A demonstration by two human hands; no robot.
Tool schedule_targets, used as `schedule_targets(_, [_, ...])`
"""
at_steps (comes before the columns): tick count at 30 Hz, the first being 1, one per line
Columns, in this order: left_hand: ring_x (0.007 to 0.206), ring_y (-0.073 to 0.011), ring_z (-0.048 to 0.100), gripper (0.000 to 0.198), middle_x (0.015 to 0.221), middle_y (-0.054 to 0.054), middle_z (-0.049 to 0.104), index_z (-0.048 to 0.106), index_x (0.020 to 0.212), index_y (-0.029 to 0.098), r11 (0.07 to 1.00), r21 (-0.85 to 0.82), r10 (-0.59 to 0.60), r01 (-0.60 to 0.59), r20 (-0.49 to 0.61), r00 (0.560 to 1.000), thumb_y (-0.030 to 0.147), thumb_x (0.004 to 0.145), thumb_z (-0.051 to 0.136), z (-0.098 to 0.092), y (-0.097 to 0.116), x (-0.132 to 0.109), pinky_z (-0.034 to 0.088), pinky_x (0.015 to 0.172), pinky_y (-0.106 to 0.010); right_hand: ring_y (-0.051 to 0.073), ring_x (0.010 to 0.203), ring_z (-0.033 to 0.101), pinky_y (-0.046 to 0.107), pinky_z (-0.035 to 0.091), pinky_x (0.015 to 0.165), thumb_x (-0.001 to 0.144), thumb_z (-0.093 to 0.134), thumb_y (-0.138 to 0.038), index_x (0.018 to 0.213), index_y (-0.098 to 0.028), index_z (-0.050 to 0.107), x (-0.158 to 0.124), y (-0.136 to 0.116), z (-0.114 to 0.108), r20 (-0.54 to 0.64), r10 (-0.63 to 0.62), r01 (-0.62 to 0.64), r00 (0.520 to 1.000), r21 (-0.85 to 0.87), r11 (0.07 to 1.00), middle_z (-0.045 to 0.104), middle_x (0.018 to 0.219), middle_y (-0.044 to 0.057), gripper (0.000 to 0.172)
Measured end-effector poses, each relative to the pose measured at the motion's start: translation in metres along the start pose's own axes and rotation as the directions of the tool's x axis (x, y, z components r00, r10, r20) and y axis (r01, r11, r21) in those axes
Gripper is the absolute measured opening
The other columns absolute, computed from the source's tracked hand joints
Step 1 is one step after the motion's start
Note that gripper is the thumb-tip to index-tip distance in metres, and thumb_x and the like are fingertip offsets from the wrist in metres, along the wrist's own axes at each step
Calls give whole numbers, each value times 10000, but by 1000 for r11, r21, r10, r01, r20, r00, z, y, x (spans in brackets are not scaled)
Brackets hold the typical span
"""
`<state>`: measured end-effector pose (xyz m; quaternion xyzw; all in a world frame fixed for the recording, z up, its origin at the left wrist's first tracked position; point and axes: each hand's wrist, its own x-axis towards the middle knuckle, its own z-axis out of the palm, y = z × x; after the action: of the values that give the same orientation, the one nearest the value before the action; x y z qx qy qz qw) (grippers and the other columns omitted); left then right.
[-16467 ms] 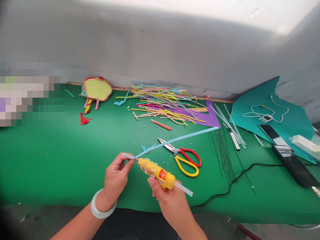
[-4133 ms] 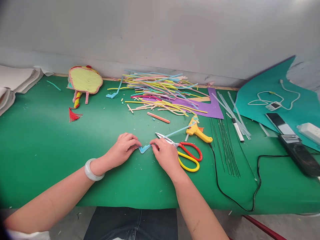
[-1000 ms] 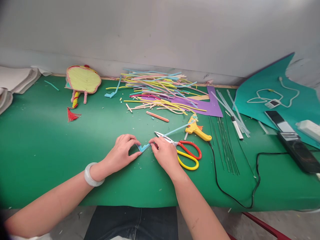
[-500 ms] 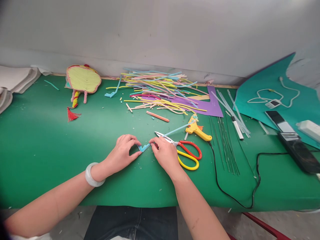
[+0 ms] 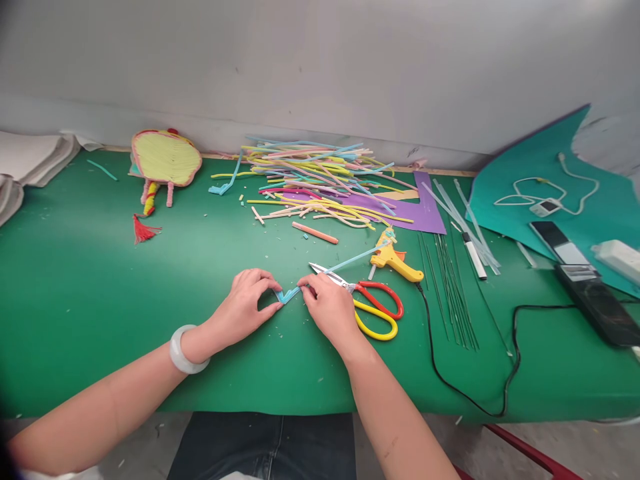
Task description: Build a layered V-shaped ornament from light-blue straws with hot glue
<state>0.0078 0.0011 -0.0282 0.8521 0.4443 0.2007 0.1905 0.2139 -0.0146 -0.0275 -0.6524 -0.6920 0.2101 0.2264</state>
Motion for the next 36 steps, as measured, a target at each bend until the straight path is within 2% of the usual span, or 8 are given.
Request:
schedule_targets(8, [1072, -256, 515, 165, 1068, -70, 556, 578, 1014, 208, 1000, -8, -5, 5, -4, 1000, 252, 866, 636, 0, 1, 0, 414, 980, -478, 156, 737, 603, 267, 399, 634, 895, 548, -263, 960, -295, 717, 0, 0, 0, 3, -3, 3, 1000, -10, 1000, 654, 801, -23, 184])
schedule_targets(18, [1092, -256, 530, 229, 1113, -75, 585, 570, 1102, 225, 999, 10, 36, -36, -18, 999, 268, 883, 624, -2, 0, -2, 405, 992, -472, 161, 722, 600, 269, 403, 631, 896, 540, -266, 956, -292, 716, 0, 0, -1, 0, -8, 8, 1000, -7, 1000, 659, 803, -14, 188])
schedule_targets(24, [1119, -242, 541, 211, 1158, -71, 632, 576, 1099, 216, 997, 0, 79, -79, -20, 997, 251, 895, 619, -3, -3, -2, 380, 1029, -471, 158, 736, 601, 266, 400, 637, 894, 551, -263, 955, -289, 713, 0, -2, -2, 10, 8, -8, 1000, -10, 1000, 660, 811, -19, 175])
schedule_targets(36, [1107, -255, 538, 171, 1131, -85, 609, 597, 1042, 208, 999, -1, 54, -55, -28, 998, 253, 882, 635, -2, -1, -1, 408, 1000, -473, 161, 731, 600, 267, 400, 632, 895, 544, -272, 954, -292, 714, 0, 0, -1, -1, -3, 3, 1000, -6, 1000, 660, 807, -17, 181])
